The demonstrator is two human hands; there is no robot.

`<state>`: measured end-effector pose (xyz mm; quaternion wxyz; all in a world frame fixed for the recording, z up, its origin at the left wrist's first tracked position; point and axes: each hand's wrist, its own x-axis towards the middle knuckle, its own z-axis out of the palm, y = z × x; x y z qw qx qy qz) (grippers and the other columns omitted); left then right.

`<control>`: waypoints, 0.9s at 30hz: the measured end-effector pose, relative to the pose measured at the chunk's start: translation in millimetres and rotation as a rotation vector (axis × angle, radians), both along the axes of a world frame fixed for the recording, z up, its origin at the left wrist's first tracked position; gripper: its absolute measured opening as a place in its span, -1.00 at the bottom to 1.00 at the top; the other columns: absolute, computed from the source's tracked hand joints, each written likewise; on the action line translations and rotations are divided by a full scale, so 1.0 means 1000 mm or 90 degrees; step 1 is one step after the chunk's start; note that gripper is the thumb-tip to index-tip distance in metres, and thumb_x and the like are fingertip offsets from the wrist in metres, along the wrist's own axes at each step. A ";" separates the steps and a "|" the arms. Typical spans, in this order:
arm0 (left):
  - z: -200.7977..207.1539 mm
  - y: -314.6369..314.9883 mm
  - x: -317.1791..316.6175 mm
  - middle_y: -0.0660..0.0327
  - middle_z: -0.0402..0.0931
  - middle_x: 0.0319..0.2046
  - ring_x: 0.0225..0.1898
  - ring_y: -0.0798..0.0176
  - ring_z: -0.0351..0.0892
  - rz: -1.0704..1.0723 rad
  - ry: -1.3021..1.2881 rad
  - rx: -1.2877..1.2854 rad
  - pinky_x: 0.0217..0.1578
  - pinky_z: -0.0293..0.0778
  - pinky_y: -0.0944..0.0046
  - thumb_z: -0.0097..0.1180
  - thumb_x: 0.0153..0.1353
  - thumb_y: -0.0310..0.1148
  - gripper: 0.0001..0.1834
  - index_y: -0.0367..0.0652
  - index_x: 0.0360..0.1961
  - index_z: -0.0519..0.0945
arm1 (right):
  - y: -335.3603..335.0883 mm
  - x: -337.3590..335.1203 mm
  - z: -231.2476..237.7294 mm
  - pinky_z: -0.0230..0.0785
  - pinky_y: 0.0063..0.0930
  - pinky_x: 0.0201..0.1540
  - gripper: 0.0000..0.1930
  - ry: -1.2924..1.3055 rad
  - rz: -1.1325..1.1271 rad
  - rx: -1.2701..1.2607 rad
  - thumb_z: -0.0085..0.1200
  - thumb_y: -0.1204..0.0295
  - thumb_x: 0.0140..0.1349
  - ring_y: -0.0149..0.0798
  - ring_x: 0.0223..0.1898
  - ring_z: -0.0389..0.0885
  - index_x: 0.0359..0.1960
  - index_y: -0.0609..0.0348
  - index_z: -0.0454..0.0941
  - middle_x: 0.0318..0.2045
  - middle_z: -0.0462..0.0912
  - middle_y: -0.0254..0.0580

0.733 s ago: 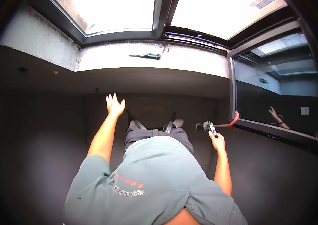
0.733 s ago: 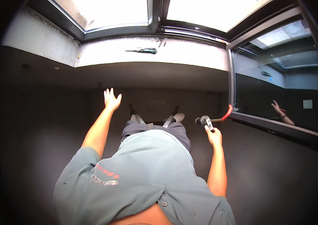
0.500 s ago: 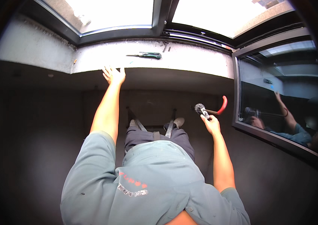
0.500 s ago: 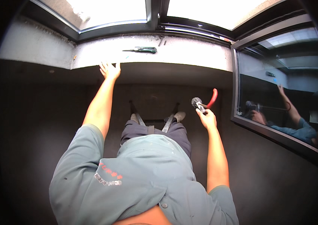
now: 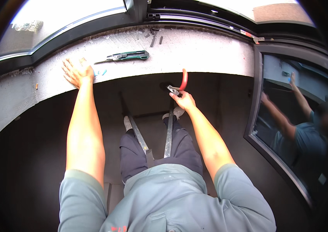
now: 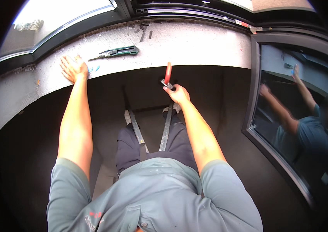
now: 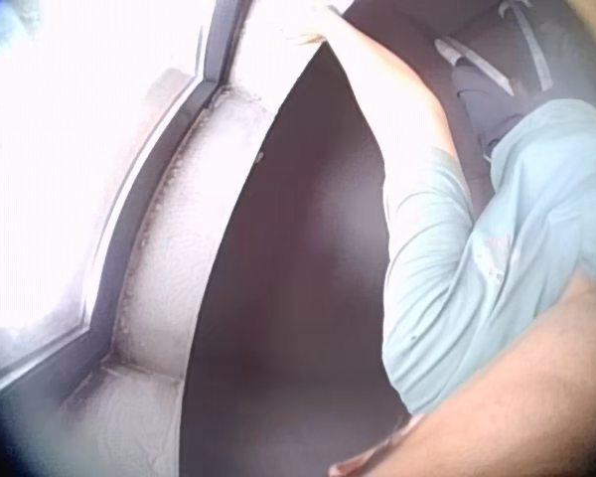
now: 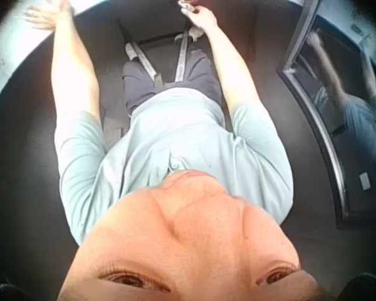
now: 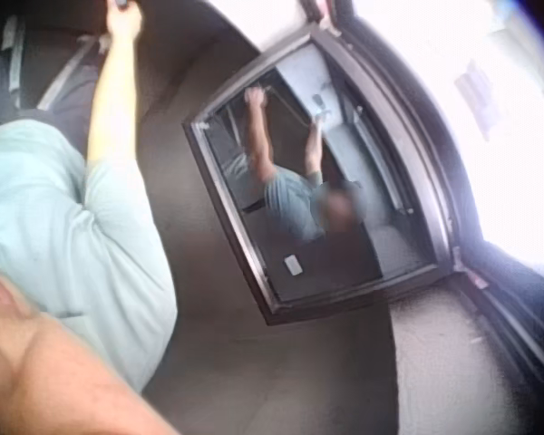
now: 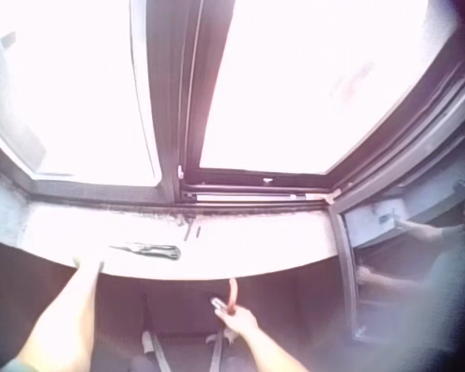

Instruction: The person prepares a caulking gun by cutting the sealant tube tip, then moves to a window and applies sealant along the window frame joints. The person uses a utility knife to prepare the tube and a caulking gun to apply the sealant.

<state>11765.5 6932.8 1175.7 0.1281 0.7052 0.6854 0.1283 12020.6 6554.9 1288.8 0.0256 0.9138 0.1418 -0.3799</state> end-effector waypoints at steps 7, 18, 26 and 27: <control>0.003 -0.003 -0.004 0.08 -0.01 0.62 0.65 0.01 -0.17 0.005 -0.074 0.027 0.58 -0.33 -0.08 -0.16 0.47 0.14 -0.19 -0.14 0.58 0.18 | 0.008 0.025 -0.105 0.44 -0.20 0.26 -0.25 0.046 0.012 -0.008 0.17 -0.28 0.23 0.08 0.22 0.64 0.23 0.04 0.64 0.12 0.72 0.03; -0.002 0.001 -0.010 0.12 -0.05 0.63 0.65 0.03 -0.16 -0.010 -0.019 0.024 0.58 -0.28 -0.06 -0.22 0.49 0.19 -0.18 -0.09 0.60 0.14 | 0.001 0.073 -0.154 0.38 -0.20 0.31 -0.18 0.143 0.104 0.090 0.02 -0.38 0.28 0.01 0.29 0.58 0.24 0.10 0.62 0.17 0.67 0.08; -0.002 0.000 -0.007 0.14 -0.03 0.63 0.65 0.03 -0.16 -0.004 -0.031 0.033 0.58 -0.30 -0.09 -0.20 0.48 0.16 -0.19 -0.06 0.60 0.14 | 0.033 0.053 -0.045 0.41 -0.13 0.34 -0.23 0.161 0.324 -0.220 0.07 -0.25 0.32 0.12 0.28 0.57 0.30 0.13 0.57 0.21 0.62 0.16; -0.002 0.001 -0.007 0.14 -0.03 0.63 0.65 0.03 -0.16 0.001 -0.027 0.003 0.58 -0.30 -0.08 -0.20 0.48 0.16 -0.19 -0.06 0.60 0.14 | 0.041 0.050 -0.009 0.44 -0.10 0.29 -0.30 0.182 0.371 -0.181 0.08 -0.23 0.32 0.13 0.18 0.64 0.12 0.17 0.71 0.07 0.71 0.16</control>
